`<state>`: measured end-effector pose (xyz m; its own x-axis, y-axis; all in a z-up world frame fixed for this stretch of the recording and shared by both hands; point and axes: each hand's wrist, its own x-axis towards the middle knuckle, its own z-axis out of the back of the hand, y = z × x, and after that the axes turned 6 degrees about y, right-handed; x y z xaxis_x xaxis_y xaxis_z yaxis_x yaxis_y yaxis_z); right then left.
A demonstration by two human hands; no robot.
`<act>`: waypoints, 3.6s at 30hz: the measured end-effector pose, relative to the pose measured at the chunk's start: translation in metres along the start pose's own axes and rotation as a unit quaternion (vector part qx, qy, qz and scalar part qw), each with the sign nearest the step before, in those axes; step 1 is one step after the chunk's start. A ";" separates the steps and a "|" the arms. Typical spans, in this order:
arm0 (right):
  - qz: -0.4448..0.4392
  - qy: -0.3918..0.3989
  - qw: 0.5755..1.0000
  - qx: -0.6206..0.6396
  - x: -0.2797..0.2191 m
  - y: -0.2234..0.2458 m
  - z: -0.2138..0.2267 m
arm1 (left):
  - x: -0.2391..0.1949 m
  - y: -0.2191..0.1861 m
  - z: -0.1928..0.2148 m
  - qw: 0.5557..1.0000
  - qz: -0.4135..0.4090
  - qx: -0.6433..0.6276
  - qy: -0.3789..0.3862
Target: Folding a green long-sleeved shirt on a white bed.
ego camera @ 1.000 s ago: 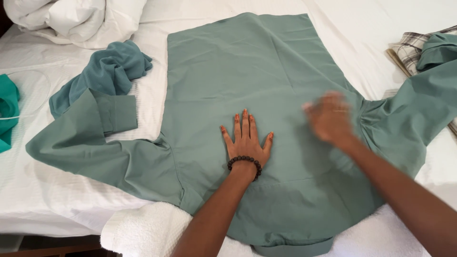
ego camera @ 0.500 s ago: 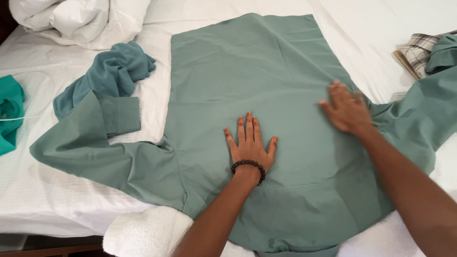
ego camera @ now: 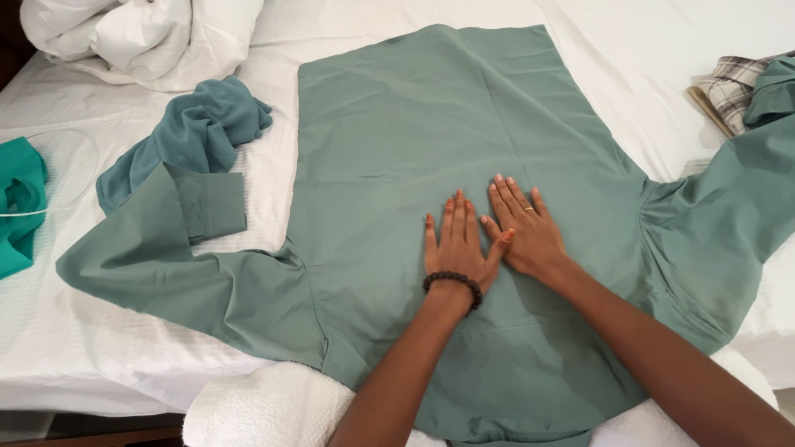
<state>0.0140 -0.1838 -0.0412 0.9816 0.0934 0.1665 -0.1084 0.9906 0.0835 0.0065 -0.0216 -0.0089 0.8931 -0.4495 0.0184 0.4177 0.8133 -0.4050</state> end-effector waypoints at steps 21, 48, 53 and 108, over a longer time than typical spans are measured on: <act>0.122 -0.066 0.981 -0.137 -0.011 0.027 0.031 | 0.019 0.087 0.022 0.971 0.155 0.157 -0.090; -0.406 0.078 0.911 -0.010 -0.044 -0.264 0.037 | 0.038 0.269 0.141 0.916 0.315 0.019 0.247; -0.406 0.146 0.901 0.041 -0.066 -0.324 0.030 | -0.003 0.234 0.191 0.904 0.317 -0.032 0.286; -0.279 0.114 0.848 0.436 -0.030 -0.201 0.101 | 0.015 0.249 0.166 0.899 0.221 -0.353 0.138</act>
<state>-0.0101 -0.3958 0.0366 0.9122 -0.2510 -0.3240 0.4060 0.4456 0.7979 0.1519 0.2352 0.0424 0.8293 -0.2942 -0.4751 -0.2644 0.5425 -0.7974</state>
